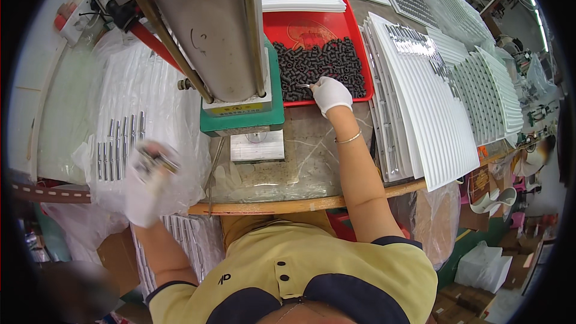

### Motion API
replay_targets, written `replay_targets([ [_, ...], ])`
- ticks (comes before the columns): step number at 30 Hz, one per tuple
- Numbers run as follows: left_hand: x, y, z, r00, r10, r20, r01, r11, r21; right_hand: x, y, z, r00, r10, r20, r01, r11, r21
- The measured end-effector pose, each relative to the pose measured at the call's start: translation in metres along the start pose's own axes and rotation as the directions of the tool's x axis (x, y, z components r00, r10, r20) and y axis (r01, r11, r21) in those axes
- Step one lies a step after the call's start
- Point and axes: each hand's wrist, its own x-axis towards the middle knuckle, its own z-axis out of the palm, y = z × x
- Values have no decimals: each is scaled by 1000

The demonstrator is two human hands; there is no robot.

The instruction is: Assembling small metal rods and plastic caps using a pneumatic press machine.

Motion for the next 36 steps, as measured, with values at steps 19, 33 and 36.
replay_targets([
  [19, 1, -88, 183, 940, 95, 327, -65, 993, -101, -167, 17, -79, 787, -580, -209, 601, 797, 54],
  [33, -15, -85, 204, 888, -180, 424, 282, 941, -190, -12, 230, -211, 859, 252, -446, -232, 968, 98],
  [36, -16, -86, 200, 850, -281, 445, 420, 872, -253, 21, 241, -208, 833, 333, -441, -312, 942, 122],
])
